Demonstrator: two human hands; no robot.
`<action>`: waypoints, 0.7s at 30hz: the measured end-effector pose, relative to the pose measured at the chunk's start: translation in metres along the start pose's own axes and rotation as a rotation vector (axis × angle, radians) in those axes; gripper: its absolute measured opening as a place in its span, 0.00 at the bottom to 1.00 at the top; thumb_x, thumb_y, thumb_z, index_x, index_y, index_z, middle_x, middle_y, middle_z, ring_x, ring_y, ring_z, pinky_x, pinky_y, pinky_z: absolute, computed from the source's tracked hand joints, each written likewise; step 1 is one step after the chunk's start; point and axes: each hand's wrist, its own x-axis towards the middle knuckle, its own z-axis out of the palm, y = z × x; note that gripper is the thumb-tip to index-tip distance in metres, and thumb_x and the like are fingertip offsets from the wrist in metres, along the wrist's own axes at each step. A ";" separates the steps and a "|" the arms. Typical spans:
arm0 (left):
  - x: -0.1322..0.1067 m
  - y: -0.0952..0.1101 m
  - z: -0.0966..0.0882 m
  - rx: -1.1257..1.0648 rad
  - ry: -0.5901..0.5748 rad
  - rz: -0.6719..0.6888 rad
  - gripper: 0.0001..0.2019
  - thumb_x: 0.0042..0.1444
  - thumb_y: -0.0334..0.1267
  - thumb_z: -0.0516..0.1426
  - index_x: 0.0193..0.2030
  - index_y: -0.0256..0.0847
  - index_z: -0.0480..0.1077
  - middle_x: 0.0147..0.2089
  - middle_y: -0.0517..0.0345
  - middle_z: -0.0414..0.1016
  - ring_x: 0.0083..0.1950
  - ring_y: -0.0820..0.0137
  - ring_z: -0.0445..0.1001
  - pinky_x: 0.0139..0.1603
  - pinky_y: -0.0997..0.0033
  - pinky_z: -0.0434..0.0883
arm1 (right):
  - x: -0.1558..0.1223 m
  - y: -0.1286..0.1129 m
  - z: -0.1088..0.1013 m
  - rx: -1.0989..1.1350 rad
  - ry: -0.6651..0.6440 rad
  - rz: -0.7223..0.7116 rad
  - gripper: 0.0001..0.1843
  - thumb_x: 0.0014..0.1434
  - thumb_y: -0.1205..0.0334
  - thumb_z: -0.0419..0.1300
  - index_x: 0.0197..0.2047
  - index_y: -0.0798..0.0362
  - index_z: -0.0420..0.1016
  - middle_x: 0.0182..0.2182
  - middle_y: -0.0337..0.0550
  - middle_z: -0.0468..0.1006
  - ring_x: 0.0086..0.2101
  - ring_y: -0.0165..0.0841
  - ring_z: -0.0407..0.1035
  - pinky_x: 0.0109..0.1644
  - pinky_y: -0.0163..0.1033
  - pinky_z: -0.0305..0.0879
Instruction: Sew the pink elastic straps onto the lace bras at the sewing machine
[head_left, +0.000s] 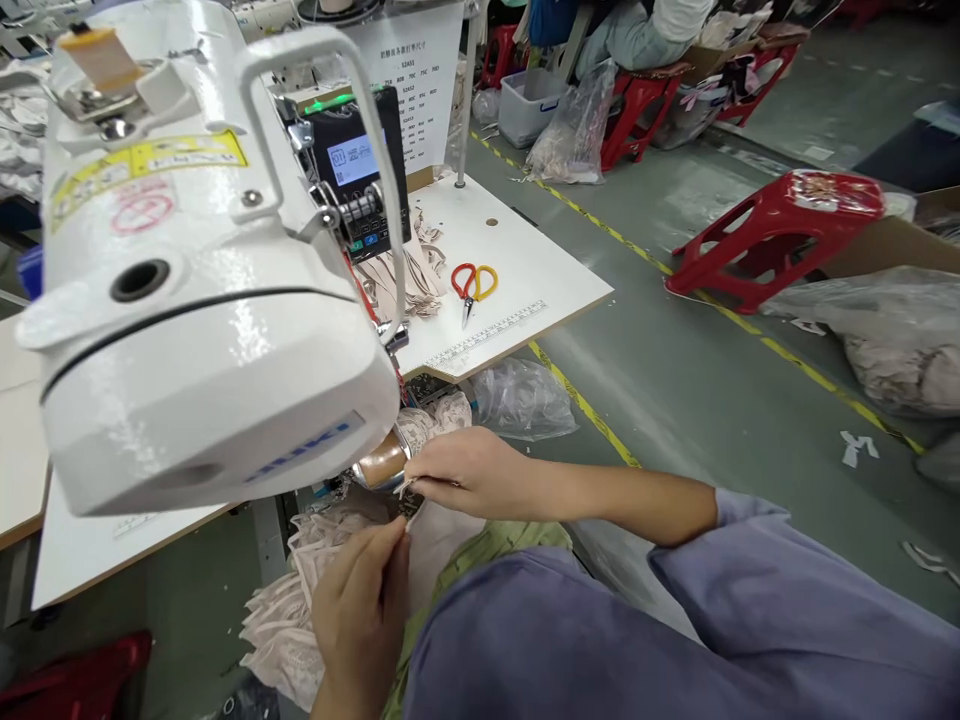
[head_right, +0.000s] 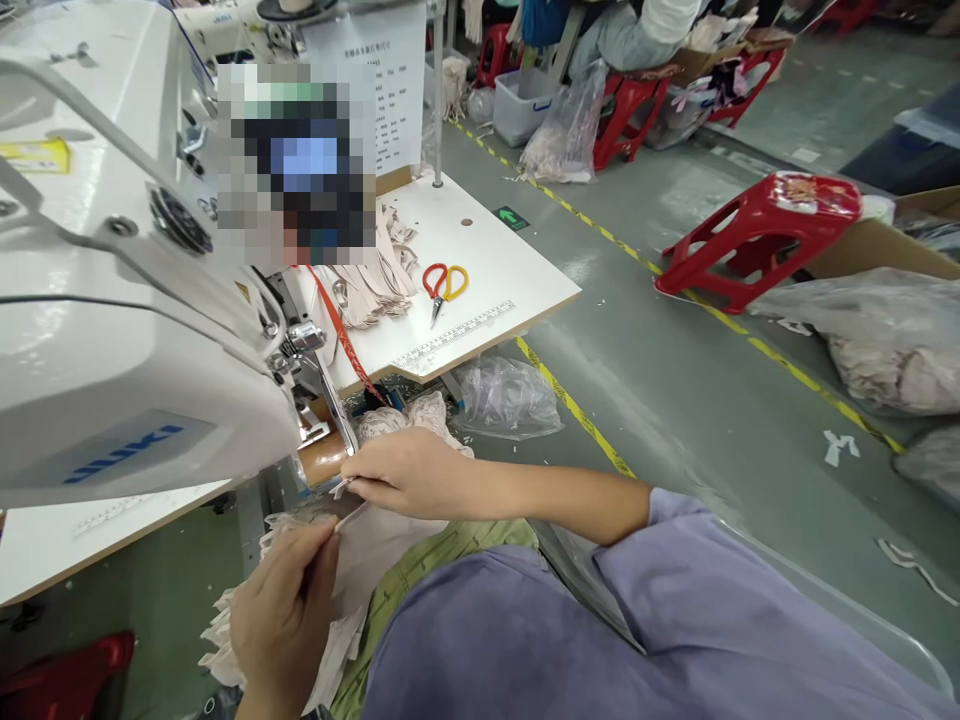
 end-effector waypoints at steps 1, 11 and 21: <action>0.000 0.002 -0.001 0.011 0.007 0.060 0.09 0.61 0.28 0.58 0.47 0.40 0.73 0.40 0.55 0.80 0.40 0.71 0.79 0.43 0.75 0.73 | 0.002 0.000 -0.003 -0.013 -0.042 -0.014 0.11 0.67 0.63 0.53 0.39 0.55 0.77 0.30 0.42 0.78 0.32 0.30 0.69 0.37 0.34 0.59; 0.006 0.003 -0.002 -0.009 -0.047 -0.045 0.06 0.63 0.33 0.57 0.44 0.43 0.75 0.40 0.57 0.82 0.37 0.70 0.80 0.40 0.74 0.74 | 0.010 -0.004 -0.018 0.254 -0.296 0.098 0.09 0.60 0.69 0.58 0.41 0.56 0.80 0.37 0.41 0.82 0.37 0.30 0.74 0.42 0.32 0.63; 0.014 0.006 -0.006 -0.068 -0.164 -0.167 0.08 0.64 0.37 0.56 0.46 0.45 0.76 0.39 0.58 0.82 0.35 0.70 0.80 0.34 0.75 0.73 | 0.010 -0.007 -0.023 0.220 -0.378 0.065 0.09 0.62 0.67 0.60 0.43 0.57 0.80 0.37 0.42 0.82 0.36 0.31 0.74 0.41 0.33 0.63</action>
